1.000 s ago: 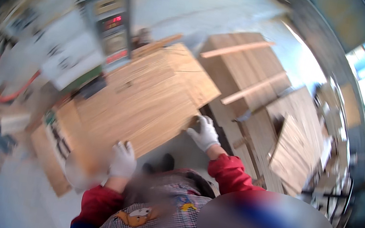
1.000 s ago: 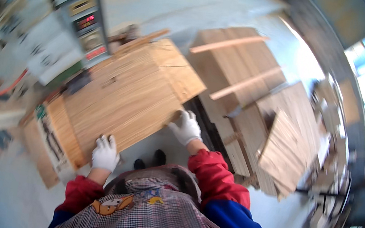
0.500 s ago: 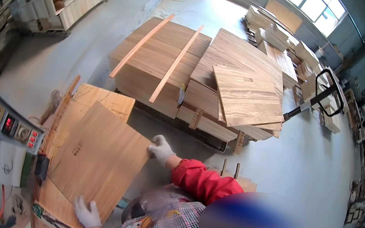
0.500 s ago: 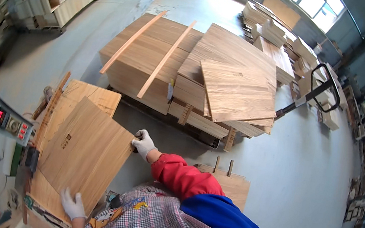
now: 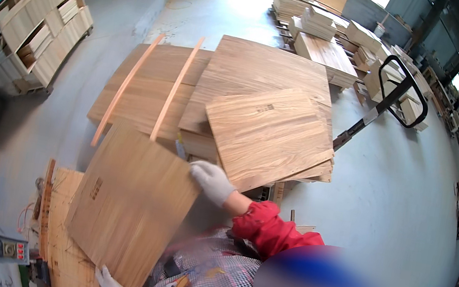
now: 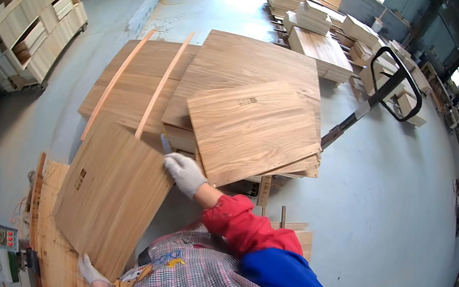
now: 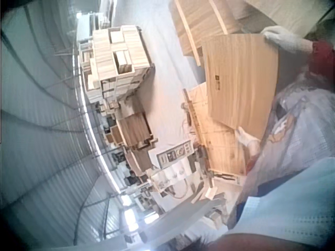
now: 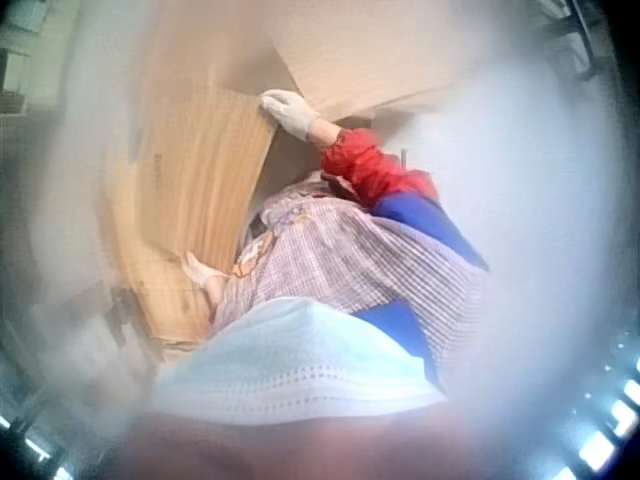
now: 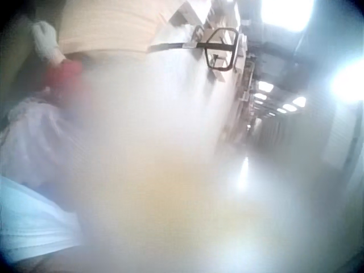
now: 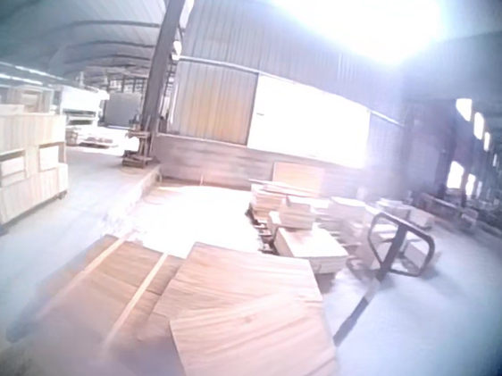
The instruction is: The person places wood panels onto a machine for processing, removes them, and stacks them onto a pallet jack, before removing their gloves.
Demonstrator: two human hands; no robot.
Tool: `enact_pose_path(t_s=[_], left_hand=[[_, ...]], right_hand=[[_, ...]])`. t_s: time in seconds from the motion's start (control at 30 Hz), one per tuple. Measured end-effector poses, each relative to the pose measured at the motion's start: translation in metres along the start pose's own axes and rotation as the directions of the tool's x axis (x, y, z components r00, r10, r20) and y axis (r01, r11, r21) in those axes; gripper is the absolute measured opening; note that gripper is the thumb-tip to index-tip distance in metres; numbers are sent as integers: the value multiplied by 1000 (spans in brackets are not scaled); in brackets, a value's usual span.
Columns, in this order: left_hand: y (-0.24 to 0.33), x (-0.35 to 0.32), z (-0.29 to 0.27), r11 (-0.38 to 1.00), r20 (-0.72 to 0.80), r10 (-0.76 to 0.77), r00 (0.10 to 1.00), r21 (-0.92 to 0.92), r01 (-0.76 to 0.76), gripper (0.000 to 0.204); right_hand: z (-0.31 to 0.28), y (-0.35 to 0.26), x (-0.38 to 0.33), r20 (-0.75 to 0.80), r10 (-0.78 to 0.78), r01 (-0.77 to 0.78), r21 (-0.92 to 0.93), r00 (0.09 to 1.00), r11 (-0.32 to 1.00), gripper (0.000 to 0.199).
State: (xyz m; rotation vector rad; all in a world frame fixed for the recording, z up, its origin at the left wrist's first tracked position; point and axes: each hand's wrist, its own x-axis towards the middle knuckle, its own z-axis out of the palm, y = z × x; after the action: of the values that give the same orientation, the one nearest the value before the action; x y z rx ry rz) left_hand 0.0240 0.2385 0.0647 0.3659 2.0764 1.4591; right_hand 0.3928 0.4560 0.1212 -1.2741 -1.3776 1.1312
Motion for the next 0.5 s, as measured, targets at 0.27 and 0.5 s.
enact_pose_path(t_s=[0.27, 0.5], left_hand=[[60, -46, 252, 980, 564, 188, 804, -161, -116, 52], [26, -59, 374, 999, 870, -27, 493, 37, -10, 60]], right_hand=[[-236, 59, -17, -550, 253, -257, 71, 796, 964, 33], [-323, 74, -48, -685, 180, -677, -578, 706, 455, 62]])
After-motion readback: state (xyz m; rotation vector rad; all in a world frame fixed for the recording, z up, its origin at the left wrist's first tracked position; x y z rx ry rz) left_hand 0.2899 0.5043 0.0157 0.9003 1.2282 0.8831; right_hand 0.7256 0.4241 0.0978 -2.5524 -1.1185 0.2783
